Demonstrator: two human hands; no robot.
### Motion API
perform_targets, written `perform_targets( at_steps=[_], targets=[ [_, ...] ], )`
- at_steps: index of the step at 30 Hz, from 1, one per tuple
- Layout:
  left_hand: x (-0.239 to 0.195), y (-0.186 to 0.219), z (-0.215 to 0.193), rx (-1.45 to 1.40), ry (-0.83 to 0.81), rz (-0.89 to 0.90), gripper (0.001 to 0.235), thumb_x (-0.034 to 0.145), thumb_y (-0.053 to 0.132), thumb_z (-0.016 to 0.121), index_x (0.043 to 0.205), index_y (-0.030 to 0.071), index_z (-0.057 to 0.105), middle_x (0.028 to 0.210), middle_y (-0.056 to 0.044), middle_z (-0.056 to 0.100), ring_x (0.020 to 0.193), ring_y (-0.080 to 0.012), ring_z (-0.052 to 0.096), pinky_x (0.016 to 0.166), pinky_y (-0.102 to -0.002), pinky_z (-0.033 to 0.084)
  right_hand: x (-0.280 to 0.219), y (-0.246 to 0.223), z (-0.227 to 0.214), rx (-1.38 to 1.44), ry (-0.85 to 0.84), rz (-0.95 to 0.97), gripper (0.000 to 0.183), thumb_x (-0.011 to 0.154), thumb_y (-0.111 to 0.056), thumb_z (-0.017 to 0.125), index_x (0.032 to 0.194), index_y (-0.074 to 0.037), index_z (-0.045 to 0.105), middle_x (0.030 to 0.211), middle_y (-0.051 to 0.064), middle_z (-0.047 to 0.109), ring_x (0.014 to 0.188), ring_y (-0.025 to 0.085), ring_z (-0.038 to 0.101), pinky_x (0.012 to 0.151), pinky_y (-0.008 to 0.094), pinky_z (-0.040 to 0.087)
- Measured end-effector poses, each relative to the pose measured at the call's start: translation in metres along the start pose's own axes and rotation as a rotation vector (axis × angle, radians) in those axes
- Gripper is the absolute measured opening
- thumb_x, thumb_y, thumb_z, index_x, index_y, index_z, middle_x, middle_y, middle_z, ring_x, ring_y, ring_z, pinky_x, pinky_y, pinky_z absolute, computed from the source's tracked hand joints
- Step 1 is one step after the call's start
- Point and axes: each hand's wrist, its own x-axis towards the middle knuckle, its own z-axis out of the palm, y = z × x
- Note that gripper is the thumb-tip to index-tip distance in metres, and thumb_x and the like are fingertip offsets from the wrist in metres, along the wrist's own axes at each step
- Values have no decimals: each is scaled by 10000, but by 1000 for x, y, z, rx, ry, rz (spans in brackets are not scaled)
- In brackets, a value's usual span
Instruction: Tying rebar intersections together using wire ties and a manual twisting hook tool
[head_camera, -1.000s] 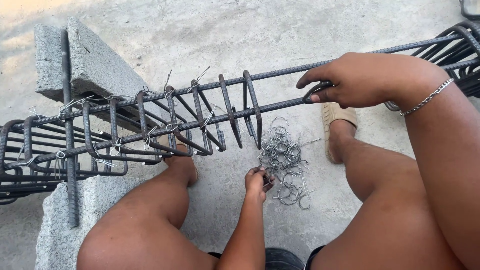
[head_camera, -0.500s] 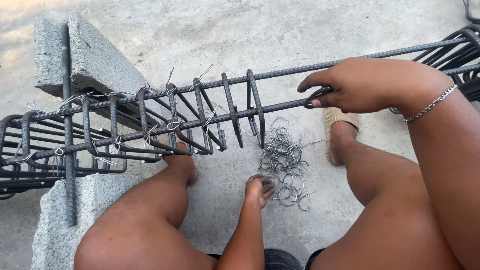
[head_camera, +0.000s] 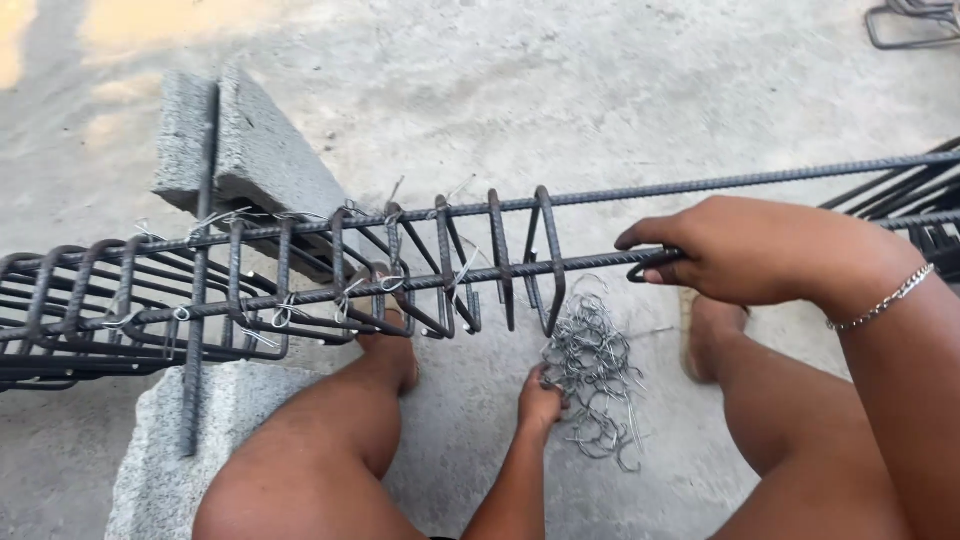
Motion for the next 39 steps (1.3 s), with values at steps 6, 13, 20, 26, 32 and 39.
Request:
perform_targets(
  at_steps=[6, 13, 20, 26, 32, 39],
  targets=[
    [25, -25, -7, 742, 123, 307, 179, 895, 189, 606, 1009, 234, 737, 1020, -4, 767, 953, -251, 708, 850, -380, 554, 1, -11, -4, -7, -50, -8, 332, 949, -401, 648, 1280, -410, 667, 943, -75, 847, 663, 150, 722, 656, 328, 528],
    [-45, 8, 25, 1107, 72, 484, 221, 907, 131, 549, 1053, 122, 715, 929, -128, 750, 818, -336, 659, 958, -433, 360, 26, -8, 10, -59, -56, -63, 450, 933, -416, 666, 1377, -397, 596, 1100, -33, 818, 774, 182, 786, 751, 355, 597],
    [-77, 47, 53, 1419, -139, 555, 158, 779, 113, 692, 881, 50, 796, 909, -183, 755, 799, -381, 697, 784, -457, 488, 52, -5, 26, -42, 20, -129, 429, 923, -424, 678, 1330, -295, 634, 1116, -3, 801, 988, 236, 763, 909, 403, 584],
    [-129, 150, 46, 1518, -294, 364, 213, 845, 39, 665, 1011, 14, 795, 1035, -183, 764, 939, -326, 730, 882, -477, 560, 54, 1, 31, -80, 37, -147, 422, 924, -451, 673, 1325, -323, 633, 1039, 5, 820, 918, 214, 784, 846, 392, 594],
    [-97, 138, 33, 1548, -239, 431, 271, 820, 49, 642, 1045, 19, 790, 1122, -188, 747, 1024, -369, 711, 868, -481, 548, 52, 1, 29, -48, 62, -196, 420, 911, -388, 696, 1314, -285, 644, 1078, -7, 810, 949, 229, 768, 874, 402, 582],
    [-127, 164, 54, 1248, -425, 752, 242, 963, 174, 626, 1129, 69, 767, 1125, -258, 754, 1168, -471, 677, 1003, -590, 544, 57, 8, 35, 15, 36, -252, 386, 912, -360, 668, 1279, -242, 674, 992, 282, 761, 1024, 506, 701, 935, 572, 563]
  ],
)
